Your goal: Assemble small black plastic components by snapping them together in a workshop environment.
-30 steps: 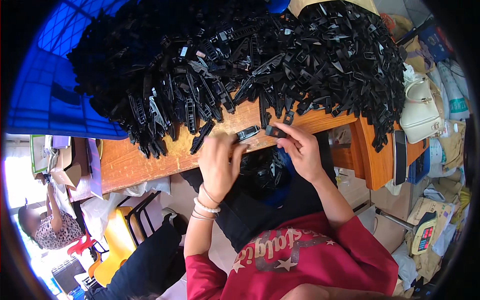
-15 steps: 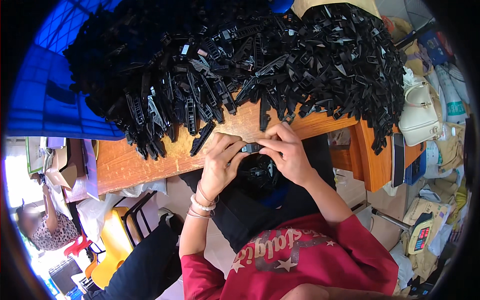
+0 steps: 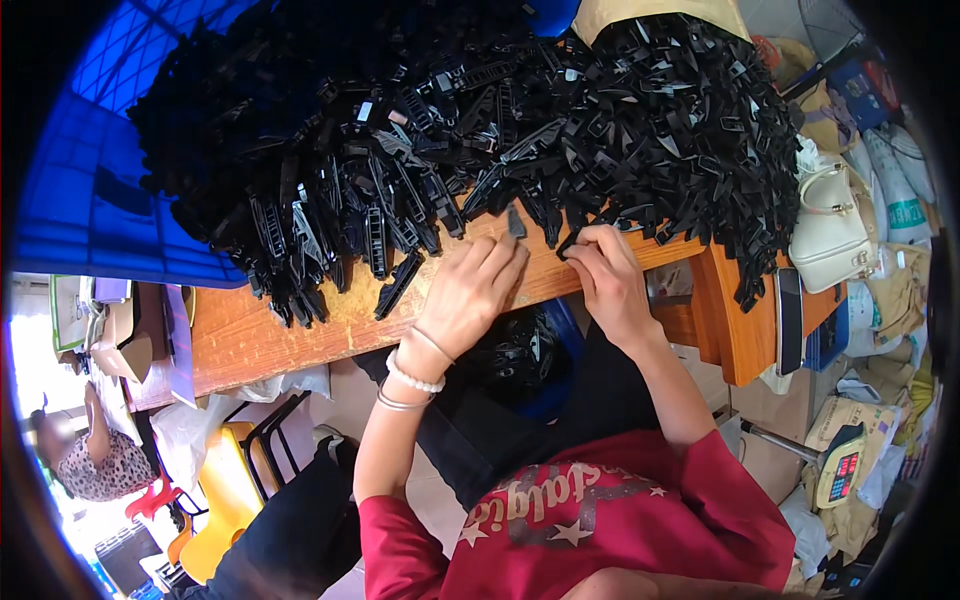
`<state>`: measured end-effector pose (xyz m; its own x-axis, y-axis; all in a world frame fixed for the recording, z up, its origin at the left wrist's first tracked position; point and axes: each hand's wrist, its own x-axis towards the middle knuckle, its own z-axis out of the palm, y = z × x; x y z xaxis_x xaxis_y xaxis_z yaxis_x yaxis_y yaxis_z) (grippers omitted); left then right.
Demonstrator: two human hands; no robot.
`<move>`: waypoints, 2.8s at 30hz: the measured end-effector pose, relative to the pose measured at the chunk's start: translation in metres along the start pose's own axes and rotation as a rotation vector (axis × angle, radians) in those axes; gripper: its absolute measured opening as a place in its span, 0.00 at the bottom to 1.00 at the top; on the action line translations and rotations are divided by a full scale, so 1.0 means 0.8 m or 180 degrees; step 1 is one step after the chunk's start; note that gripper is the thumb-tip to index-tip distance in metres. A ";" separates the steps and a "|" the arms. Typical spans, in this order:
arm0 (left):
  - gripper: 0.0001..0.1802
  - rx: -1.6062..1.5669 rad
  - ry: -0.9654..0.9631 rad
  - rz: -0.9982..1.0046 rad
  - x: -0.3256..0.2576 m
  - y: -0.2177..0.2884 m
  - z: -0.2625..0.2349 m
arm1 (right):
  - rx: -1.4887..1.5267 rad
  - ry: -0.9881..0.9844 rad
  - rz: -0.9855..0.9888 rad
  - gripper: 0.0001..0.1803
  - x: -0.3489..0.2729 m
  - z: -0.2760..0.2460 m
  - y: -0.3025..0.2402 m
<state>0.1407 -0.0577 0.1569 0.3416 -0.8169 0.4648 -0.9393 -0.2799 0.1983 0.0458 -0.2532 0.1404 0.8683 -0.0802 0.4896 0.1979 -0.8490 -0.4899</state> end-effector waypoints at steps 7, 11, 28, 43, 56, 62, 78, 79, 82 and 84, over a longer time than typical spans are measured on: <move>0.12 0.0074 0.0401 0.0201 -0.029 0.032 0.012 | 0.0917 0.0049 -0.0037 0.16 -0.004 0.005 -0.007; 0.13 -0.0299 0.0999 -0.1460 -0.017 0.032 0.003 | 0.1542 0.0445 0.0544 0.19 -0.016 0.004 -0.009; 0.12 -0.1322 0.0448 -0.1258 -0.032 0.014 0.003 | 0.1722 -0.0494 0.0507 0.13 -0.008 -0.006 -0.007; 0.22 -0.0562 0.0243 -0.0516 0.045 0.015 0.030 | -0.0201 0.0081 0.0239 0.19 0.006 0.014 -0.013; 0.13 -0.1086 0.0412 -0.1220 -0.016 0.037 0.013 | 0.0001 -0.0100 0.0108 0.22 -0.014 -0.001 -0.003; 0.14 -0.1333 0.0234 -0.1473 -0.033 0.024 -0.009 | 0.1131 -0.0169 0.0360 0.22 -0.013 0.004 -0.003; 0.14 -0.1195 0.0338 -0.1556 -0.045 0.012 -0.006 | 0.3150 -0.0620 0.1595 0.19 0.006 -0.002 -0.021; 0.14 -0.1224 0.0339 -0.1548 -0.045 0.012 -0.007 | 0.2752 -0.0819 0.1454 0.19 0.005 -0.005 -0.018; 0.14 -0.1254 0.0307 -0.1524 -0.044 0.013 -0.008 | 0.2489 -0.0835 0.1373 0.16 0.005 -0.006 -0.021; 0.14 -0.1248 0.0322 -0.1507 -0.045 0.011 -0.008 | 0.1572 -0.0742 0.0928 0.14 0.010 -0.005 -0.018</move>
<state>0.1204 -0.0274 0.1477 0.7375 -0.5922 0.3246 -0.6101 -0.3783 0.6962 0.0481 -0.2442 0.1543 0.9838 -0.1091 0.1421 0.0762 -0.4629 -0.8831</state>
